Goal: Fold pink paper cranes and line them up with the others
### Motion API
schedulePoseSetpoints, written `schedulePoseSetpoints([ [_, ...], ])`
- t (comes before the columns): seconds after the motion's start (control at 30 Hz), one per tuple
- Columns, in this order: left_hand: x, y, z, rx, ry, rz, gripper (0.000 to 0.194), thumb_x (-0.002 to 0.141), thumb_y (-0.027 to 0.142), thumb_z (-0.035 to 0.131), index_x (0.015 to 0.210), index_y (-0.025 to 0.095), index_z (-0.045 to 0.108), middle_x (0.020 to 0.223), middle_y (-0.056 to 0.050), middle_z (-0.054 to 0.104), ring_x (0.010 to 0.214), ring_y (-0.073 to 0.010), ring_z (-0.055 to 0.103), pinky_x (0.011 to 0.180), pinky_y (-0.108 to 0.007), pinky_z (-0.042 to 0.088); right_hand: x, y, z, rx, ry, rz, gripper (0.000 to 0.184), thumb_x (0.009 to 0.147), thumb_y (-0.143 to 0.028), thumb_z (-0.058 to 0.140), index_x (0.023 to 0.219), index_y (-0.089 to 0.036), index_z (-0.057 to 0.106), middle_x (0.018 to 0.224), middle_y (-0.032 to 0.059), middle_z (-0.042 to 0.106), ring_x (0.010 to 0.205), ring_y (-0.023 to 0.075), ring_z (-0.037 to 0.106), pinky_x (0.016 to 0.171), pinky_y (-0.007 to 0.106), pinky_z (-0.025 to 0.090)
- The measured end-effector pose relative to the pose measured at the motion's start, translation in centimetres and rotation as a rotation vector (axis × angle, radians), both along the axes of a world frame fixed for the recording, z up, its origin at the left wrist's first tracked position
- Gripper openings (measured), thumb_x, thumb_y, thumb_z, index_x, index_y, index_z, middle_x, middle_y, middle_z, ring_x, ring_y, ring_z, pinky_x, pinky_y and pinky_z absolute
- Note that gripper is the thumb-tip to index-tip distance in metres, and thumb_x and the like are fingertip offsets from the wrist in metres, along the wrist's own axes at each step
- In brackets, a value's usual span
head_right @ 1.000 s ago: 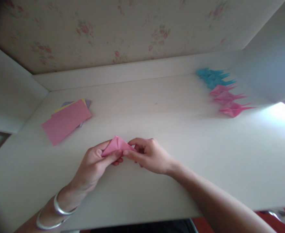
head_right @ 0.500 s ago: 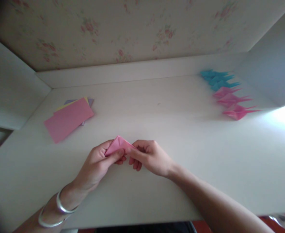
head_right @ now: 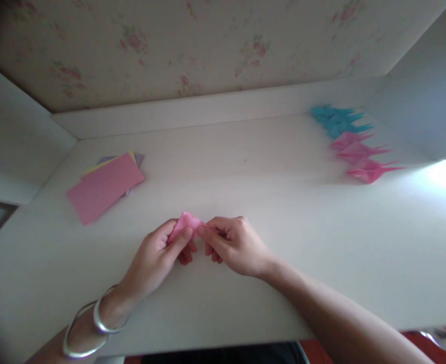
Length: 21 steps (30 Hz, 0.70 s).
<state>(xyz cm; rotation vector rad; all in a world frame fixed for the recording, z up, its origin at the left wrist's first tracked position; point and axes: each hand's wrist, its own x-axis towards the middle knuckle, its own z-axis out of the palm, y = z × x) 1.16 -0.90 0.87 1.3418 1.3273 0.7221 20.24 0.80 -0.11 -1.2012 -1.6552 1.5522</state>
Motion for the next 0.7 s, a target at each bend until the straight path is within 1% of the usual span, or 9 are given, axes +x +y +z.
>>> schedulePoseSetpoints([
  [0.13, -0.08, 0.13, 0.16, -0.083, -0.1, -0.034, 0.035, 0.093, 0.049, 0.055, 0.095, 0.015, 0.066, 0.08, -0.005, 0.07, 0.062, -0.0138, 0.065, 0.055, -0.022, 0.054, 0.24, -0.09, -0.03, 0.031, -0.021, 0.036, 0.039, 0.097, -0.041, 0.052, 0.069, -0.016, 0.063, 0.058, 0.0013, 0.063, 0.05, 0.0101, 0.059, 0.049, 0.02, 0.046],
  [0.23, -0.18, 0.16, 0.12, -0.101, -0.134, -0.052, 0.037, 0.095, 0.047, 0.052, 0.09, 0.014, 0.067, 0.081, -0.007, 0.07, 0.066, -0.0147, 0.066, 0.058, -0.023, 0.055, 0.24, 0.03, -0.06, 0.017, -0.027, 0.056, 0.037, 0.097, -0.038, 0.054, 0.069, -0.016, 0.064, 0.059, 0.0016, 0.064, 0.051, 0.0102, 0.059, 0.049, 0.02, 0.046],
  [0.3, -0.22, 0.12, 0.06, -0.095, -0.145, -0.047, 0.038, 0.096, 0.047, 0.05, 0.086, 0.014, 0.067, 0.078, -0.005, 0.069, 0.063, -0.014, 0.065, 0.057, -0.023, 0.054, 0.15, 0.14, -0.07, -0.018, -0.014, 0.057, 0.037, 0.096, -0.039, 0.055, 0.069, -0.015, 0.064, 0.06, 0.0018, 0.064, 0.052, 0.0102, 0.06, 0.05, 0.02, 0.047],
  [0.4, -0.19, 0.05, 0.15, -0.099, -0.154, -0.026, 0.039, 0.096, 0.049, 0.049, 0.085, 0.015, 0.066, 0.073, -0.004, 0.067, 0.055, -0.0119, 0.061, 0.05, -0.021, 0.051, -0.02, 0.24, -0.01, -0.083, 0.015, 0.057, 0.038, 0.094, -0.046, 0.057, 0.073, -0.015, 0.066, 0.062, 0.0021, 0.065, 0.053, 0.0101, 0.06, 0.05, 0.02, 0.048],
  [0.57, 0.06, -0.06, 0.48, -0.214, -0.246, -0.021, 0.042, 0.095, 0.051, 0.049, 0.086, 0.014, 0.067, 0.081, -0.008, 0.073, 0.052, -0.012, 0.063, 0.045, -0.02, 0.05, 0.01, 0.2, 0.08, -0.173, 0.074, 0.072, 0.044, 0.092, -0.054, 0.056, 0.074, -0.014, 0.066, 0.061, 0.0028, 0.066, 0.052, 0.0103, 0.061, 0.049, 0.02, 0.05],
  [0.7, 0.17, -0.16, 0.38, -0.212, -0.283, -0.007, 0.04, 0.094, 0.049, 0.052, 0.089, 0.013, 0.068, 0.08, -0.008, 0.073, 0.047, -0.0105, 0.061, 0.042, -0.02, 0.049, 0.26, 0.02, 0.02, -0.183, 0.102, 0.09, 0.046, 0.095, -0.054, 0.051, 0.075, -0.014, 0.065, 0.062, 0.0045, 0.068, 0.05, 0.0115, 0.064, 0.048, 0.021, 0.053],
])
